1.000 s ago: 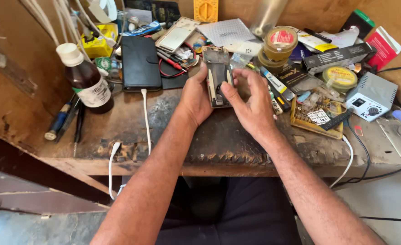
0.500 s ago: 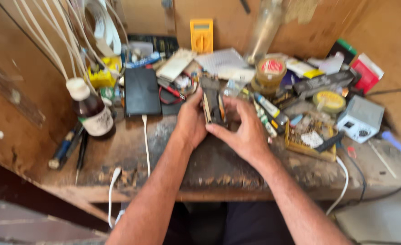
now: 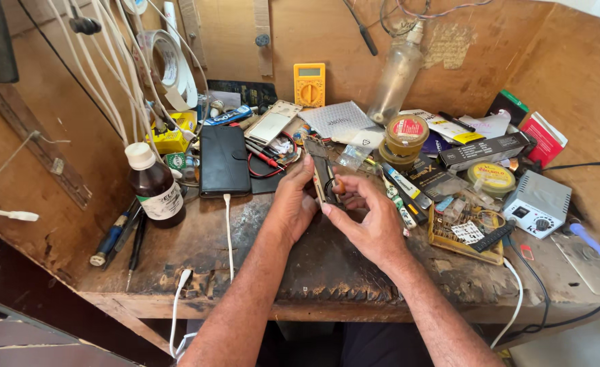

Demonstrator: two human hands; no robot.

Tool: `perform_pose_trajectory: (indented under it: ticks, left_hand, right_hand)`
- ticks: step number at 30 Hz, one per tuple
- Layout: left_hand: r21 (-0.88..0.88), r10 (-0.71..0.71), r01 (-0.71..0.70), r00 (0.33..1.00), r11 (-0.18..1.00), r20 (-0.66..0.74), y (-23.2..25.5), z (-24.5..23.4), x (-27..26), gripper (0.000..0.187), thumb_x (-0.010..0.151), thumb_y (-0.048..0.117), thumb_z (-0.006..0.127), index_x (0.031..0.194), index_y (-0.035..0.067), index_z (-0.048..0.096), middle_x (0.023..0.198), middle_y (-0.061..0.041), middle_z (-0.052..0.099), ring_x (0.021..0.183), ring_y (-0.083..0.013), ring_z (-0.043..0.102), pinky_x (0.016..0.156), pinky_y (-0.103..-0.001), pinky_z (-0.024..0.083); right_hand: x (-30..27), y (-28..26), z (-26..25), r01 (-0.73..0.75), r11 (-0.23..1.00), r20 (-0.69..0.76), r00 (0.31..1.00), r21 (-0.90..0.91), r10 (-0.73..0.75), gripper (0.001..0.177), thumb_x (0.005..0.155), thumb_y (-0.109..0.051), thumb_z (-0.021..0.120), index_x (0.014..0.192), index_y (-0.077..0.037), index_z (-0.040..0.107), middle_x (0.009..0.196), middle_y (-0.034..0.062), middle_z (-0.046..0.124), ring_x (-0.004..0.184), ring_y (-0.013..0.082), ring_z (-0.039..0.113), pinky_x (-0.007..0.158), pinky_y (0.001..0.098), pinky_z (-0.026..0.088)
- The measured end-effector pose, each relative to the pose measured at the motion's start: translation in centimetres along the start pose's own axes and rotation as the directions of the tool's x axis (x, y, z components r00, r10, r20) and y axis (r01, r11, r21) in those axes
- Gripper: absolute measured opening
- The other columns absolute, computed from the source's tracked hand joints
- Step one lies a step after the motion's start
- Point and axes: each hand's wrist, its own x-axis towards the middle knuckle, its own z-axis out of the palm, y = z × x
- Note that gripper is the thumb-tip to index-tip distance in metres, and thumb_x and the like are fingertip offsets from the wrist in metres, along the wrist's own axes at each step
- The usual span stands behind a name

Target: The person holds a gold-colored smartphone and pours a liquid from a brown bottle onto the screen. They then use a cotton swab to wipe the screen surface. The person handles the phone and bottle directly without using specialized tools.

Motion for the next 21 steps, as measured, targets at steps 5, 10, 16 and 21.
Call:
perform_pose_trajectory:
  ticks: [5, 10, 16, 21]
  left_hand:
    - [-0.023, -0.033, 0.032, 0.999, 0.999, -0.021, -0.1, 0.0, 0.2, 0.04, 0.104, 0.037, 0.052, 0.12, 0.002, 0.062, 0.105, -0.013, 0.071, 0.094, -0.0251, 0.07, 0.086, -0.041, 0.06]
    - [0.001, -0.01, 0.01, 1.0, 1.0, -0.011, -0.5, -0.5, 0.2, 0.04, 0.106, 0.038, 0.053, 0.122, 0.003, 0.064, 0.107, -0.011, 0.07, 0.098, -0.0226, 0.067, 0.087, -0.04, 0.057]
    - [0.037, -0.056, 0.056, 0.998, 0.998, 0.008, -0.4, -0.2, 0.0, 0.043, 0.106, 0.039, 0.052, 0.124, 0.002, 0.065, 0.112, -0.013, 0.071, 0.101, -0.0231, 0.068, 0.09, -0.04, 0.057]
    - [0.035, -0.074, 0.074, 0.997, 0.997, 0.0, -0.1, -0.1, -0.3, 0.046, 0.106, 0.04, 0.047, 0.126, 0.002, 0.064, 0.116, -0.013, 0.071, 0.105, -0.0229, 0.069, 0.094, -0.04, 0.057]
  right_hand:
    - [0.5, 0.0, -0.1, -0.041, 0.994, 0.003, 0.999, 0.103, 0.041, 0.055, 0.092, -0.009, 0.066, 0.145, -0.011, 0.054, 0.122, 0.006, 0.068, 0.108, 0.0127, 0.067, 0.09, 0.0262, 0.058]
    - [0.2, -1.1, -0.1, 0.072, 0.991, 0.01, 0.997, -0.108, -0.072, 0.044, 0.09, -0.008, 0.072, 0.133, -0.009, 0.064, 0.125, 0.0084, 0.068, 0.101, 0.0154, 0.068, 0.085, 0.0277, 0.06]
    - [0.2, -0.3, 0.2, 0.077, 0.99, -0.08, 0.993, -0.122, -0.087, 0.023, 0.095, -0.008, 0.07, 0.117, -0.006, 0.073, 0.115, 0.0085, 0.073, 0.087, 0.0124, 0.071, 0.074, 0.0251, 0.059]
    - [0.2, 0.7, 0.3, 0.02, 0.999, -0.158, 0.987, -0.039, -0.026, 0.02, 0.093, -0.007, 0.073, 0.112, -0.006, 0.077, 0.105, 0.0046, 0.077, 0.074, 0.007, 0.062, 0.063, 0.0231, 0.051]
